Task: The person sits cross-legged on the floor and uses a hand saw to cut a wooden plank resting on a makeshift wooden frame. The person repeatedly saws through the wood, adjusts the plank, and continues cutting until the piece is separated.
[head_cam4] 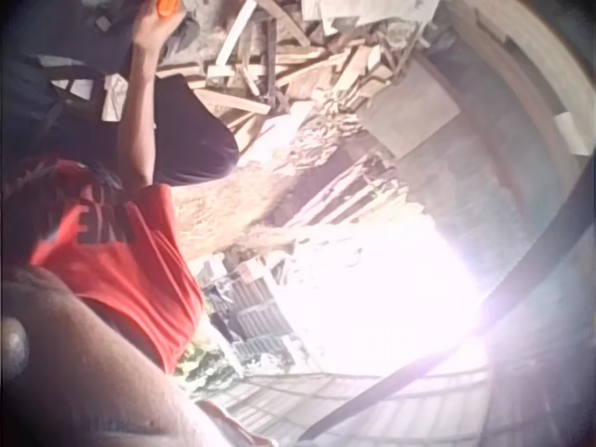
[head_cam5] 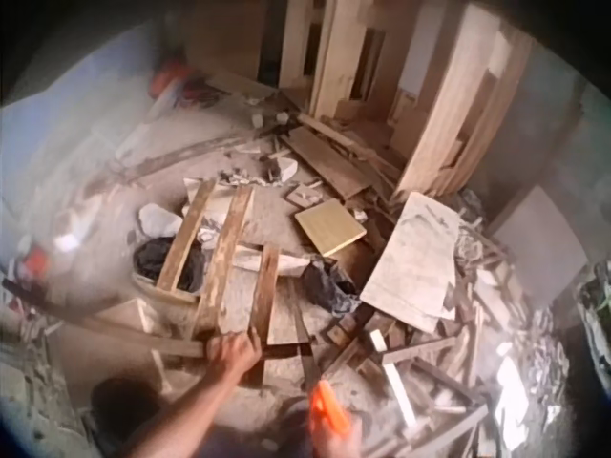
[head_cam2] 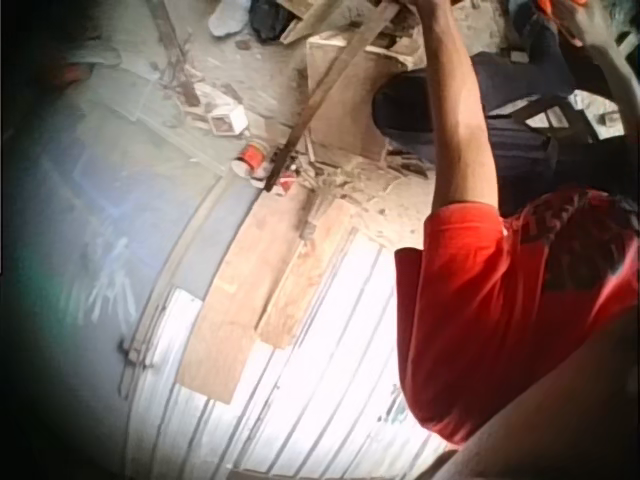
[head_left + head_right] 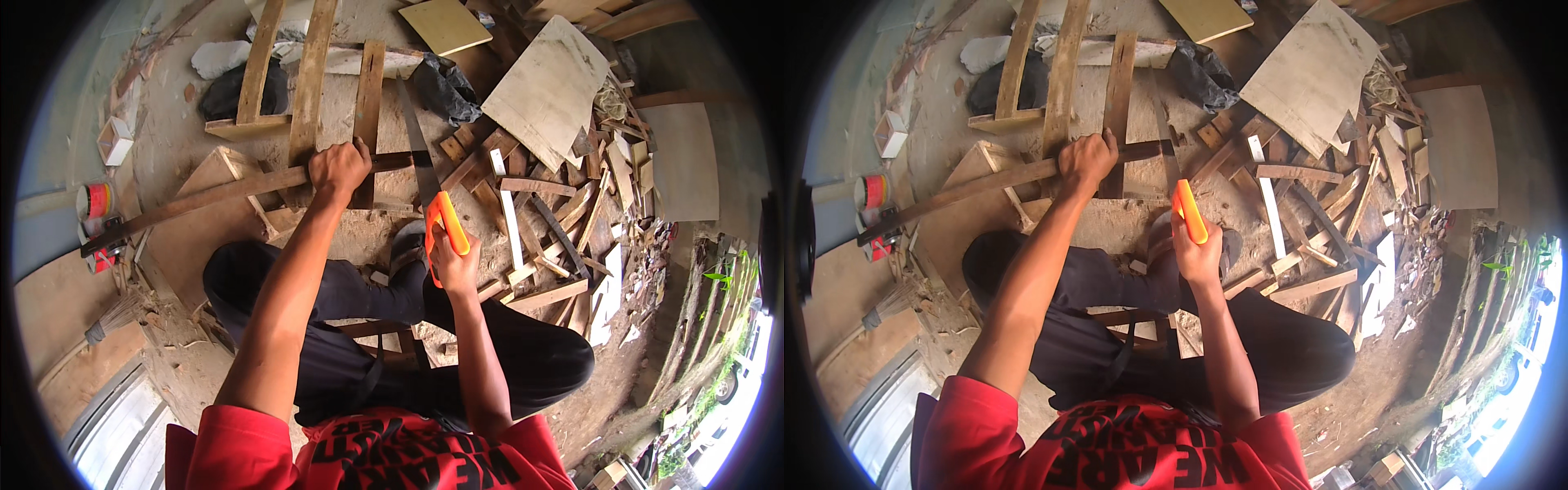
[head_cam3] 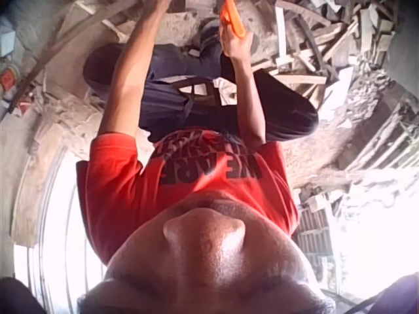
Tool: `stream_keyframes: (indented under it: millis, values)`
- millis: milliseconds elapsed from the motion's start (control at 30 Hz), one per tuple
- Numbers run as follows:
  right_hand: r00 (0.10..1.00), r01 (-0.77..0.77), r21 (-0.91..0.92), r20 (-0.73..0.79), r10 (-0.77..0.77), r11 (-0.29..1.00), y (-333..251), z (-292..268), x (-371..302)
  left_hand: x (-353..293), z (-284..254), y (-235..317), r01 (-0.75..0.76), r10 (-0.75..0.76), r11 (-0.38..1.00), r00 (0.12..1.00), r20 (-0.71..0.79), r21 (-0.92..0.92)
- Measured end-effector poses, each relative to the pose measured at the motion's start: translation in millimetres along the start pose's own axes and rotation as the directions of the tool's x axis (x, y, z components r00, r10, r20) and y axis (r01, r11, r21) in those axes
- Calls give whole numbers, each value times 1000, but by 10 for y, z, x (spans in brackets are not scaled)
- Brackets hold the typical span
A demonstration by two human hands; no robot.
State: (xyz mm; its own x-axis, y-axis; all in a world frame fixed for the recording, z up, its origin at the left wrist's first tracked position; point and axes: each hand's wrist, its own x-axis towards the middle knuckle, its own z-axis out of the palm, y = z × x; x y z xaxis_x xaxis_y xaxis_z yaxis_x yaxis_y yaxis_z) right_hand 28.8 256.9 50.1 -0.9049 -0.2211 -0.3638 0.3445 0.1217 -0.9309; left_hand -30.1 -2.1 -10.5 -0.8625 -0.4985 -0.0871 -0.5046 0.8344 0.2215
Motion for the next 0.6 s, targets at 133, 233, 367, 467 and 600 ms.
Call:
stream_keyframes:
  millis: [133, 233, 367, 467, 600]
  values:
    - [1000, 5, 77, 0, -5, 997, 116, 59, -33, -1, -9, -4, -27, 26, 999, 999, -39, -25]
    - [1000, 22, 133, -12, -21, 991, 173, 78, -71, -41, -46, -5, -26, 26, 999, 1000, -12, -20]
    - [998, 52, 116, -31, -49, 992, 163, 186, -138, -62, -90, -74, -74, 74, 997, 997, -15, -20]
    - [994, 107, 38, -40, -105, 994, 228, 304, -229, -99, -134, -206, -75, 72, 997, 996, 60, 37]
    - [991, 131, -13, -33, -131, 991, 283, 527, -402, -124, -104, -418, -114, 111, 990, 993, 36, 87]
